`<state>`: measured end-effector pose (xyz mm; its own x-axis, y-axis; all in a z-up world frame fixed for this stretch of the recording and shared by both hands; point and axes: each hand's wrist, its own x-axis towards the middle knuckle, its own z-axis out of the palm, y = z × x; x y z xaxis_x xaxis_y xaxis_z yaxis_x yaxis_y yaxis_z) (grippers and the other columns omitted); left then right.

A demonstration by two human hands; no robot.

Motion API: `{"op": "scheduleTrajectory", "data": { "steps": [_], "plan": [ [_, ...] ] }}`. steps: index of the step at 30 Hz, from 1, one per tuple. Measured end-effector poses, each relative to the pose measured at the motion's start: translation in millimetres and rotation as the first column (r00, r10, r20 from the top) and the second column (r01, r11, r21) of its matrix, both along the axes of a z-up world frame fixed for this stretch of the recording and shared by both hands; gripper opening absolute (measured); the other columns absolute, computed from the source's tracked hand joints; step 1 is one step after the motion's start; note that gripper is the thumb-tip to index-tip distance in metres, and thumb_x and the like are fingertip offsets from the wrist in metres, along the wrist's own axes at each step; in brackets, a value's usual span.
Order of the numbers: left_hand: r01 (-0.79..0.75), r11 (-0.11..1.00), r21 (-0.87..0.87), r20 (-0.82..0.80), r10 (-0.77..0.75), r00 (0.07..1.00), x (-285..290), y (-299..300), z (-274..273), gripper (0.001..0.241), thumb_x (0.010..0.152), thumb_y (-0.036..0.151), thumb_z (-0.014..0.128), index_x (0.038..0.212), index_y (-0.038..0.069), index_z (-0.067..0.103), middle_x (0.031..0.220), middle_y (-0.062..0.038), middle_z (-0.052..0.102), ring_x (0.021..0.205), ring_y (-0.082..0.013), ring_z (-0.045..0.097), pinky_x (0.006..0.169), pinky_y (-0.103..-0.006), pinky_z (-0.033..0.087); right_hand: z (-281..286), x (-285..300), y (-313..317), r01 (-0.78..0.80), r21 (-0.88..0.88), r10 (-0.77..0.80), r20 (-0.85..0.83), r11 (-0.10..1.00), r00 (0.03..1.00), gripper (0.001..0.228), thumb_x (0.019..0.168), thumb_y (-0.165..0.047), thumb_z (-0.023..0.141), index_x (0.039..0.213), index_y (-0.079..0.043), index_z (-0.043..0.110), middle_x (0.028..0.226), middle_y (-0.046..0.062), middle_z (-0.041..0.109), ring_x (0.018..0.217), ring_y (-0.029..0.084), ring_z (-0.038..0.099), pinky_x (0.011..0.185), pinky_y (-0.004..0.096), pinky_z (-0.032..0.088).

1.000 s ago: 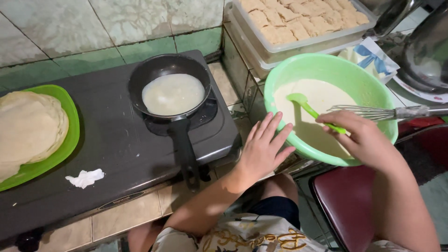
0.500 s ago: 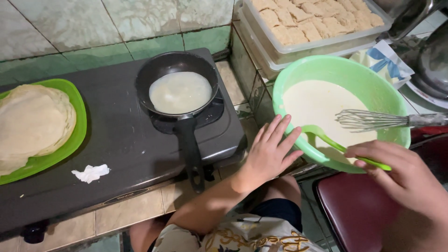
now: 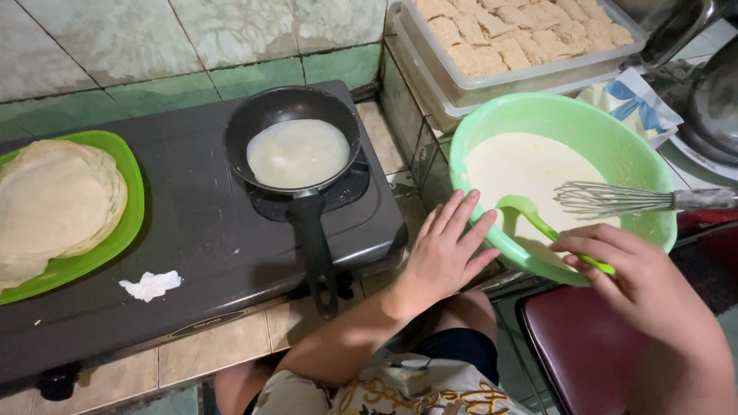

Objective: The person prepares thin crepes or wrappers on a stove using a frying pan and batter.

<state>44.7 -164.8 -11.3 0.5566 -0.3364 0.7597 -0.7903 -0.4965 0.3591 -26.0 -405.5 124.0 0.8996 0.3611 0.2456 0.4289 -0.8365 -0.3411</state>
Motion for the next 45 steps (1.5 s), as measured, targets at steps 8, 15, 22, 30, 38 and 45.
{"op": "scheduleTrajectory", "data": {
  "steps": [8, 15, 22, 30, 38, 45],
  "plan": [
    [0.021, 1.000, -0.007, -0.007, -0.021, 1.000, 1.2, 0.7, -1.4, 0.055, 0.099, 0.040, 0.068, 0.144, 0.010, 0.059, 0.157, -0.021, 0.047, 0.148, -0.0409, 0.046, 0.116, -0.0548, 0.044, -6.5, 26.2, 6.1, 0.020, 0.010, -0.020, 0.034, 1.000, 0.999, 0.032, 0.087, -0.007, 0.066, 0.118, -0.008, 0.070, 0.115, 0.011, 0.070, 0.104, 0.030, 0.069, 0.088, 0.037, 0.054],
    [0.080, 0.997, 0.013, -0.008, -0.080, 0.997, 2.5, 5.5, 4.0, 0.058, 0.098, 0.035, 0.071, 0.146, 0.006, 0.055, 0.159, -0.026, 0.042, 0.145, -0.0451, 0.044, 0.116, -0.0569, 0.042, -17.8, 56.5, -11.7, -0.004, 0.119, 0.004, -0.003, 0.993, 1.000, 0.034, 0.089, -0.004, 0.065, 0.123, -0.005, 0.068, 0.118, 0.014, 0.068, 0.109, 0.032, 0.066, 0.094, 0.039, 0.052],
    [0.062, 0.998, 0.018, 0.031, -0.063, 0.998, 3.0, 6.6, 7.1, 0.058, 0.096, 0.032, 0.072, 0.145, 0.005, 0.056, 0.155, -0.027, 0.045, 0.144, -0.0465, 0.045, 0.114, -0.0555, 0.042, -20.0, 62.4, -17.7, 0.013, 0.178, -0.003, -0.054, 0.984, 0.999, 0.033, 0.090, -0.006, 0.066, 0.123, -0.007, 0.070, 0.118, 0.012, 0.071, 0.110, 0.029, 0.068, 0.093, 0.038, 0.052],
    [0.043, 0.999, 0.032, 0.051, -0.044, 0.998, 3.6, 7.1, 6.5, 0.052, 0.098, 0.024, 0.070, 0.144, 0.005, 0.057, 0.154, -0.027, 0.047, 0.142, -0.0463, 0.047, 0.114, -0.0546, 0.043, -4.3, 33.1, -17.5, -0.032, 0.183, 0.047, -0.080, 0.983, 0.996, 0.030, 0.093, -0.012, 0.065, 0.122, -0.007, 0.070, 0.116, 0.010, 0.072, 0.106, 0.027, 0.069, 0.092, 0.037, 0.053],
    [0.052, 0.998, 0.023, 0.035, -0.053, 0.998, 5.0, 6.7, 4.9, 0.051, 0.098, 0.024, 0.070, 0.143, 0.006, 0.057, 0.154, -0.026, 0.047, 0.142, -0.0465, 0.046, 0.114, -0.0547, 0.043, 12.8, -6.0, -21.0, -0.061, 0.158, 0.068, -0.039, 0.986, 0.997, 0.037, 0.083, 0.003, 0.057, 0.116, -0.004, 0.070, 0.105, 0.010, 0.072, 0.095, 0.026, 0.070, 0.084, 0.035, 0.056],
    [0.056, 0.998, 0.018, 0.025, -0.056, 0.998, 5.7, 5.9, 2.6, 0.050, 0.098, 0.026, 0.069, 0.143, 0.006, 0.058, 0.154, -0.027, 0.046, 0.143, -0.0467, 0.045, 0.114, -0.0547, 0.042, 23.3, -27.8, -24.1, -0.031, 0.102, 0.035, -0.036, 0.994, 0.999, 0.019, 0.084, -0.006, 0.065, 0.101, -0.004, 0.073, 0.092, 0.008, 0.072, 0.085, 0.024, 0.071, 0.076, 0.034, 0.055]
  ]
}}
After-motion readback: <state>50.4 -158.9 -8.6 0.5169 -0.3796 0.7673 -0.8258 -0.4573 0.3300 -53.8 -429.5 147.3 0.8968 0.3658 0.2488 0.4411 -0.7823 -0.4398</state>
